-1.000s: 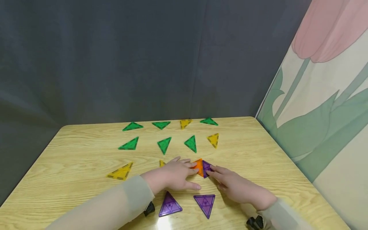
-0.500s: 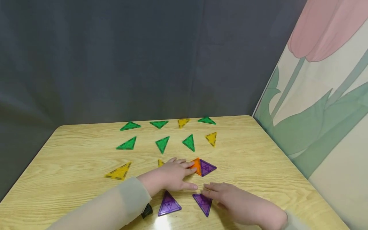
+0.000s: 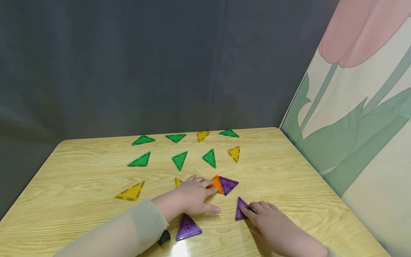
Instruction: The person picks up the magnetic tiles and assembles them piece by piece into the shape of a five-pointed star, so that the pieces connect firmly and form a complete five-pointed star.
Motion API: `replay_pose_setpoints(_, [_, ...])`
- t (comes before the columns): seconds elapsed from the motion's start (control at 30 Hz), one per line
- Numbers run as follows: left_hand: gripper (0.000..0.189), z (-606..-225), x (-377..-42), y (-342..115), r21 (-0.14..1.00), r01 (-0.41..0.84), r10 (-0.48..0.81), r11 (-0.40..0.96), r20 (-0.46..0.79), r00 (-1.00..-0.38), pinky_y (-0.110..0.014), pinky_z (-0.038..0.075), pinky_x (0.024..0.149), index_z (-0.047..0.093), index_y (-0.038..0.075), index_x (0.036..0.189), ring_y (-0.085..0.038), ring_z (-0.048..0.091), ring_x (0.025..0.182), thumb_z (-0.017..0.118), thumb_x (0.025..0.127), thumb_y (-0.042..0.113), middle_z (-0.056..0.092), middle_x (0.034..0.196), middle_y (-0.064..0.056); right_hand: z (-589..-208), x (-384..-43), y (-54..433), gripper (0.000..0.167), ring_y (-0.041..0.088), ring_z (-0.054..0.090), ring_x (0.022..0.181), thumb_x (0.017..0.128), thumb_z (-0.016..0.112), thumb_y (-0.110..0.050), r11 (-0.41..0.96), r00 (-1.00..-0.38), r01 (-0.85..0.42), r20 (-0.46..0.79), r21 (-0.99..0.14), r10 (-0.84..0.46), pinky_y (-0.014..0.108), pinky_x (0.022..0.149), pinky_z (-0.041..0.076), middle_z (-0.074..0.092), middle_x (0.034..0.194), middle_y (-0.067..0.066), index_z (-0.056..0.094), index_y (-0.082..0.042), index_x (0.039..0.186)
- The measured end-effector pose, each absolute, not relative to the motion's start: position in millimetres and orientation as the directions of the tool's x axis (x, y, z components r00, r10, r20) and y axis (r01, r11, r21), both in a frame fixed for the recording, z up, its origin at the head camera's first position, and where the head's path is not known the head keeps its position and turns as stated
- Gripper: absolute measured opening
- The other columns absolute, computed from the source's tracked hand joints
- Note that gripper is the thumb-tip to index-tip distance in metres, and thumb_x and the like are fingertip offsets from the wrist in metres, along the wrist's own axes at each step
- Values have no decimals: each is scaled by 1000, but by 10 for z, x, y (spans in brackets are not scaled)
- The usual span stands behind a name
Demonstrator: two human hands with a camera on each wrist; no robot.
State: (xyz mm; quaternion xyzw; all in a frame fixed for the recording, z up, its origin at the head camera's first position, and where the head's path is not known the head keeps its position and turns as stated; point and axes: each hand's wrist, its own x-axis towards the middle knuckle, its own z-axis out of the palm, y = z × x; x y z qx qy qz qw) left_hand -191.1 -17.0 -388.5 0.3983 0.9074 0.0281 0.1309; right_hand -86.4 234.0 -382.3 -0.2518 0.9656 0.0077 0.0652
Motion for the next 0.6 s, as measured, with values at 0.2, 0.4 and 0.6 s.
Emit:
replay_pose_setpoints(0.2, [82, -3868, -1824, -142, 130, 732, 741, 668, -198, -641, -51, 17, 117, 44, 25, 151, -28, 30, 142, 37, 89, 78, 37, 154, -6, -3911, -1016, 2335, 48, 36, 54, 115, 94, 67, -17, 887, -886, -462, 26, 21, -462, 55, 93, 48, 59, 119, 14, 56, -5, 140])
replay_pose_setpoints(0.4, [81, -3895, -1779, -126, 142, 734, 745, 664, -212, -633, -50, 18, 117, 43, 28, 151, -26, 30, 142, 36, 88, 79, 37, 155, -5, -3949, -1169, 2269, 52, 44, 42, 132, 94, 67, -17, 913, -914, -404, -15, -52, -405, 63, 102, 38, 49, 141, 23, 53, -1, 141])
replay_pose_setpoints(0.6, [78, -3855, -1733, -254, 224, 731, 764, 645, -202, -612, -53, 14, 118, 40, 28, 153, -25, 24, 145, 34, 91, 76, 32, 157, -3, -3939, -1212, 2186, 49, 39, 39, 136, 99, 60, -19, 927, -924, -367, -84, -80, -373, 57, 109, 33, 45, 147, 18, 50, 2, 142])
